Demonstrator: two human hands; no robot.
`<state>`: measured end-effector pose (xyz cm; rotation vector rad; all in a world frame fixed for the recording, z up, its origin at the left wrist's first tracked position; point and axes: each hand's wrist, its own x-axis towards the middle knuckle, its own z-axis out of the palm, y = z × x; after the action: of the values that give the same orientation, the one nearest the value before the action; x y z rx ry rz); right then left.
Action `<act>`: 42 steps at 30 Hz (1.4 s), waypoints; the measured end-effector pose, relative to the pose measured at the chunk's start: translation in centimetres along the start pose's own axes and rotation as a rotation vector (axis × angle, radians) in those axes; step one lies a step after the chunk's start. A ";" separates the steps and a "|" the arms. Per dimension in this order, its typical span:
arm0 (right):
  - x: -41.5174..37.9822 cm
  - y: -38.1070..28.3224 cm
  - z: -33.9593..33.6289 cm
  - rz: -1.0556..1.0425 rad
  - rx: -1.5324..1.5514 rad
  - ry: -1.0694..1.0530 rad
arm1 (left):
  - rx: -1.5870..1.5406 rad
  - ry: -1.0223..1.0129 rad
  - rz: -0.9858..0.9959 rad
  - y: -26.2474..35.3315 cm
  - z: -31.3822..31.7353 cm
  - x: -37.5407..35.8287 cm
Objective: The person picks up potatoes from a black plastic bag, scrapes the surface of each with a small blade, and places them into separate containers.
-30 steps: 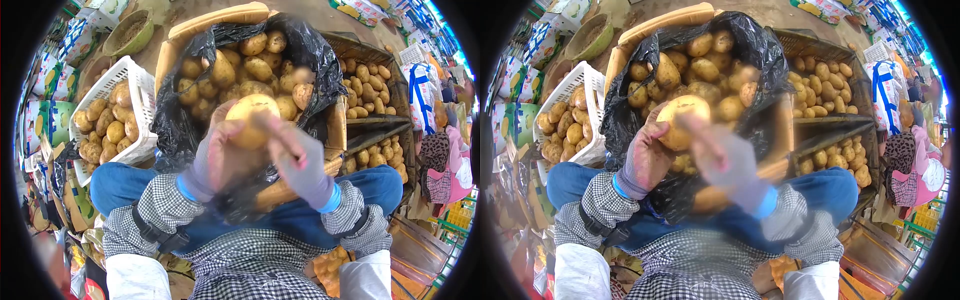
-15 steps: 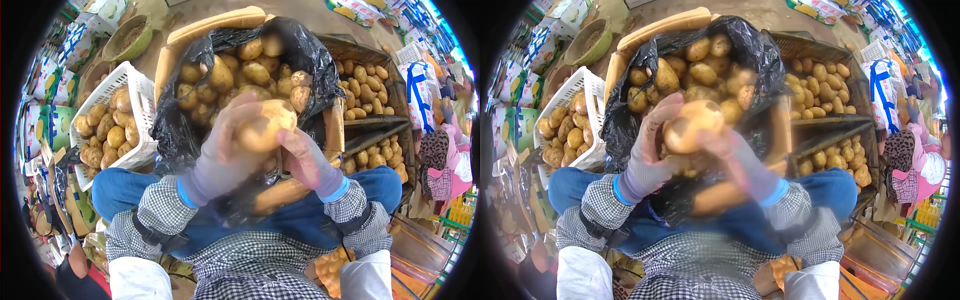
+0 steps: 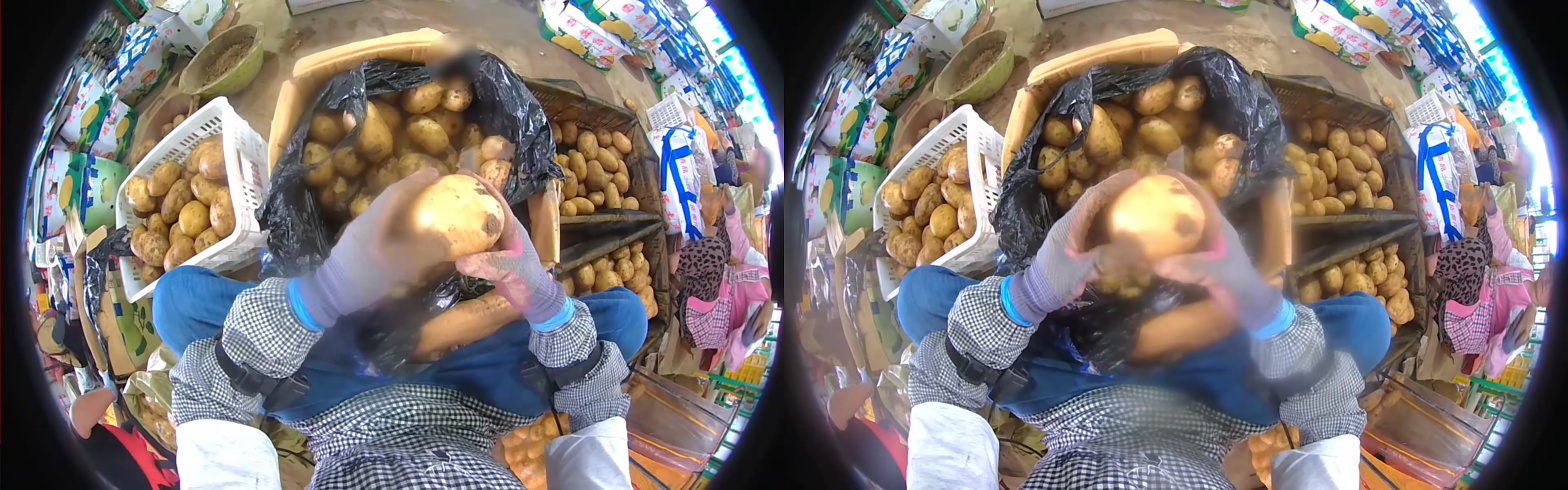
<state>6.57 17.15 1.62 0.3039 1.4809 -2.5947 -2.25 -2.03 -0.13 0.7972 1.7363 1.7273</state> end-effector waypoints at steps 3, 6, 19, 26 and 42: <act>0.0 0.4 -0.1 0.033 -0.051 -0.016 | -0.490 0.014 -0.239 0.5 -1.0 0.4; 0.2 0.6 0.5 0.061 -0.058 -0.052 | -0.195 0.066 -0.122 -0.1 -0.2 0.3; 0.7 4.1 -1.6 -0.435 -0.945 0.218 | 0.265 0.228 0.226 -8.0 2.5 0.5; 2.4 4.3 -5.3 -0.372 -1.137 0.180 | -1.007 -0.022 -0.160 -1.6 1.4 0.2; 4.6 4.7 -5.4 -0.142 -0.789 0.208 | 0.021 1.508 0.307 15.3 -14.9 -41.9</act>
<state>3.74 19.33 -6.06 0.3760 2.5080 -1.8775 15.03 -43.24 14.46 -0.5394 2.5131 2.8267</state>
